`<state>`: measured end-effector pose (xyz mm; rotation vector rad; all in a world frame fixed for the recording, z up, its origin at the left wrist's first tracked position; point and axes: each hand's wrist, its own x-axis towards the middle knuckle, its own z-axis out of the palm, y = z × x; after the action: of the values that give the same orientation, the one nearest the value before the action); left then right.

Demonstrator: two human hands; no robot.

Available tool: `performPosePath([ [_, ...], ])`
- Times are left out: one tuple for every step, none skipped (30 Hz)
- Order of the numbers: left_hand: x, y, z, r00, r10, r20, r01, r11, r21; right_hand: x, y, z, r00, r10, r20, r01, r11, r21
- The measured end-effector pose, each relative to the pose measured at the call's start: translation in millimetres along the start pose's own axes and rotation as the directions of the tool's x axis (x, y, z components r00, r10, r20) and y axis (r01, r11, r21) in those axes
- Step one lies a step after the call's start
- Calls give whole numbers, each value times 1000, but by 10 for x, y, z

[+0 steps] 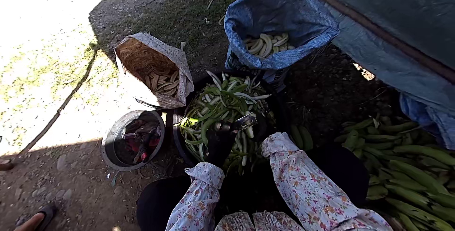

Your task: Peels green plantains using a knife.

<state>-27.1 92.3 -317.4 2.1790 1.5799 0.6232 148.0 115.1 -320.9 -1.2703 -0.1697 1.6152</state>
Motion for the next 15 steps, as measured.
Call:
performPosePath([
  [-54,13,25,999,46,-20,-46,999,-15,15,-9,-4,999,16,37,-21,992,125],
  [-99,6,62,994,94,-63,-95,995,-14,63,-11,-48,995,18,102,-37,981,192],
  [-132,-10,93,984,136,-112,-138,990,-9,133,-9,-107,987,-6,162,-29,976,214],
  [-151,-35,115,972,169,-162,-171,985,0,165,-29,-120,983,-38,179,-2,977,214],
  [-158,-62,129,959,191,-208,-193,981,11,152,-55,-107,981,-73,180,37,980,195],
  [-155,-87,138,947,208,-246,-208,978,28,121,-72,-100,975,-108,193,77,984,162],
  [-148,-99,142,940,210,-271,-209,977,34,91,-84,-71,978,-110,178,81,984,158],
  [-139,-99,141,938,202,-281,-201,979,32,61,-99,-17,988,-66,137,38,981,192],
  [-125,-82,128,939,190,-285,-191,981,26,16,-115,52,995,-4,99,-20,970,242],
  [-110,-53,102,947,167,-275,-171,985,11,-32,-113,112,997,41,72,-60,956,286],
  [-90,-20,70,960,129,-247,-136,991,-9,-77,-80,151,997,53,64,-71,947,314],
  [-63,11,33,975,81,-206,-89,996,-31,-112,-21,165,997,22,71,-42,956,289],
  [-27,16,15,986,29,-161,-37,998,-46,-150,27,177,996,-16,83,-2,976,216],
  [17,-4,13,993,-22,-119,16,999,-50,-183,59,202,996,-46,74,40,996,81],
  [59,-37,8,994,-79,-69,75,996,-55,-231,79,230,996,-70,59,76,992,-102],
])
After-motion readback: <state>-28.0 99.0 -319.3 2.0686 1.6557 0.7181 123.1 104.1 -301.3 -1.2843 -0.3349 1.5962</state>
